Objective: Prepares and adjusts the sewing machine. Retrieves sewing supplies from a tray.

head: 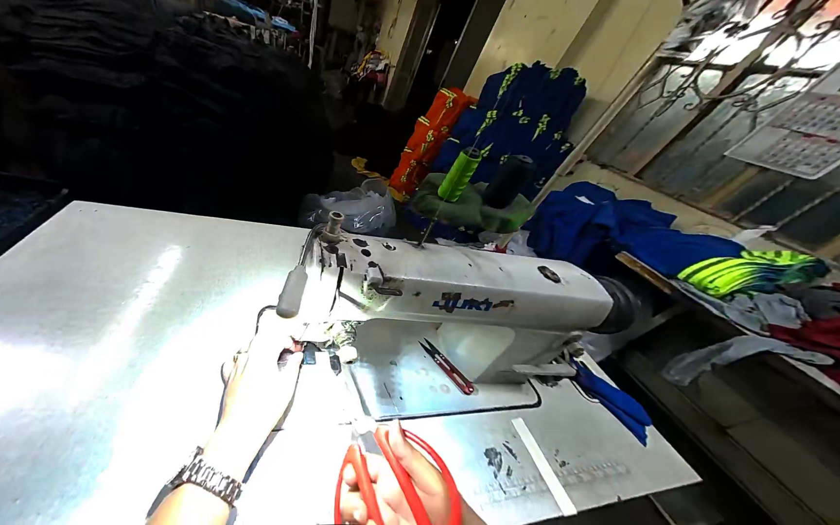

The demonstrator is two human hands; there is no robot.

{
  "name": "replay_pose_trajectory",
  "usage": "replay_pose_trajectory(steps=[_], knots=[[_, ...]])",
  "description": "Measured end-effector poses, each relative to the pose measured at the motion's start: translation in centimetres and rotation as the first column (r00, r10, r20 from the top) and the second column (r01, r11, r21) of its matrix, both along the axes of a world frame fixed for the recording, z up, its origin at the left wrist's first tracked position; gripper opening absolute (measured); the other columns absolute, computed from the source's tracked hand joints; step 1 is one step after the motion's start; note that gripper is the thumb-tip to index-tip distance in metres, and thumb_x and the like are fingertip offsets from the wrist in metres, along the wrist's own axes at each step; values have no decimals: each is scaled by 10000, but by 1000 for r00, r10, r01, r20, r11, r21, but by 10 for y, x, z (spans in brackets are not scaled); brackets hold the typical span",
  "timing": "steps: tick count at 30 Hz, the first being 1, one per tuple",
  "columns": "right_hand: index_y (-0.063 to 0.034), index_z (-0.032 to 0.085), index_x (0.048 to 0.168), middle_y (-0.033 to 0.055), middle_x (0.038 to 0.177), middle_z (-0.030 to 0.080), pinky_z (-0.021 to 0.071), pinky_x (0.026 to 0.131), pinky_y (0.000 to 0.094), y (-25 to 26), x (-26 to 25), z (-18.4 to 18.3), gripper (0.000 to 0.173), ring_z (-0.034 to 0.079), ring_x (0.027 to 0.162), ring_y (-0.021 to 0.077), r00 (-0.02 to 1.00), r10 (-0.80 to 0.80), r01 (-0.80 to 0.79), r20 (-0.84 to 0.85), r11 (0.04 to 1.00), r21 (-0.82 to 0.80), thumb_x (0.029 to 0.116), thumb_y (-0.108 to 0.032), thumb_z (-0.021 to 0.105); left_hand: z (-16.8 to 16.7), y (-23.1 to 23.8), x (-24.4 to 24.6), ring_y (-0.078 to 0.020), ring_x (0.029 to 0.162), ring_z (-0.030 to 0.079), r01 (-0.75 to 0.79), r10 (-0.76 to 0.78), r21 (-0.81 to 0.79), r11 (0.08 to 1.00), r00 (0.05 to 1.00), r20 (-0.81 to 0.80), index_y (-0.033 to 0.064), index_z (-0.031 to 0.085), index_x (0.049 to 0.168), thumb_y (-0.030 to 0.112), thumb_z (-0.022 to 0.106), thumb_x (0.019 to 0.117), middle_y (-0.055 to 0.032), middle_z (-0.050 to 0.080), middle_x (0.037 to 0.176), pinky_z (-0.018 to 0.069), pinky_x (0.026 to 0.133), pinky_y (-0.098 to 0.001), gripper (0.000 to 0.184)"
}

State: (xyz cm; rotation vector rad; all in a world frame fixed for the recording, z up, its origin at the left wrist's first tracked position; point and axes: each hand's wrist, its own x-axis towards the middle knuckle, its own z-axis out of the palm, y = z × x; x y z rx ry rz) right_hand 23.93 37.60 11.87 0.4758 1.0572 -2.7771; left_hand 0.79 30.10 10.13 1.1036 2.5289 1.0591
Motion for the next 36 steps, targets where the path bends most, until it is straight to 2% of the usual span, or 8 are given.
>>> replay_pose_trajectory(steps=[2, 5, 7, 16, 21, 24, 27, 36], knots=[[-140, 657, 1047, 18, 839, 649, 560, 690, 309, -3, -18, -5, 728, 642, 727, 135, 999, -50, 50, 6, 998, -36, 901, -813, 423, -1, 0, 0, -297, 1275, 567, -6, 6, 0, 1000, 1000, -5, 163, 729, 1126, 345, 571, 1008, -53, 679, 1263, 322, 1110, -601, 269], [-96, 620, 1026, 41, 808, 639, 569, 680, 327, -8, -36, -3, 796, 642, 701, 158, 992, -124, 126, 30, 990, -65, 994, -722, 129, 1, 0, 1, -283, 1289, 559, -8, 8, -28, 1000, 1000, -1, 172, 726, 1130, 357, 563, 1014, -41, 675, 1271, 301, 1131, -598, 273], [-97, 613, 1035, 45, 810, 639, 566, 667, 324, -10, -42, -2, 816, 640, 694, 160, 991, -135, 136, 14, 987, -84, 992, -720, 88, 3, 1, 0, -278, 1302, 547, -1, 2, -46, 999, 1000, 15, 172, 724, 1144, 360, 547, 1020, -40, 664, 1287, 292, 1138, -596, 286], [-96, 628, 1046, 44, 821, 633, 564, 644, 313, -14, -44, -3, 777, 642, 696, 161, 987, -149, 140, -53, 980, -139, 984, -746, 206, 5, 0, 0, -273, 1293, 554, 12, -10, -69, 998, 1000, 17, 177, 732, 1144, 368, 551, 1027, -28, 670, 1286, 312, 1124, -569, 287], [-89, 627, 1064, 47, 850, 628, 551, 661, 304, -22, -43, -11, 732, 633, 714, 159, 980, -184, 168, -79, 971, -170, 988, -728, 280, -5, 1, -1, -279, 1225, 600, -6, 7, 21, 1000, 999, -34, 165, 749, 1073, 346, 589, 998, -44, 690, 1222, 365, 1068, -601, 253], [-86, 624, 1079, 52, 861, 635, 562, 677, 313, -25, -43, -15, 704, 645, 724, 166, 980, -181, 159, -84, 963, -219, 968, -735, 376, -4, 1, -1, -275, 1245, 590, 1, 0, 19, 1000, 1000, -23, 164, 744, 1092, 341, 588, 1003, -43, 683, 1237, 381, 1066, -588, 252], [-90, 623, 1081, 48, 867, 631, 559, 675, 307, -28, -43, -14, 713, 640, 726, 160, 978, -183, 158, -95, 961, -226, 975, -736, 341, -2, 1, -1, -258, 1266, 575, 2, -2, -3, 1000, 1000, -14, 173, 743, 1090, 355, 591, 1004, -25, 681, 1245, 356, 1088, -583, 252], [-89, 641, 1080, 45, 855, 635, 562, 680, 315, -33, -43, -14, 723, 643, 724, 161, 972, -197, 163, -125, 957, -242, 940, -763, 416, -7, 1, 0, -265, 1212, 603, -15, 18, 52, 999, 998, -54, 173, 748, 1044, 342, 610, 988, -30, 691, 1202, 369, 1037, -608, 225]])
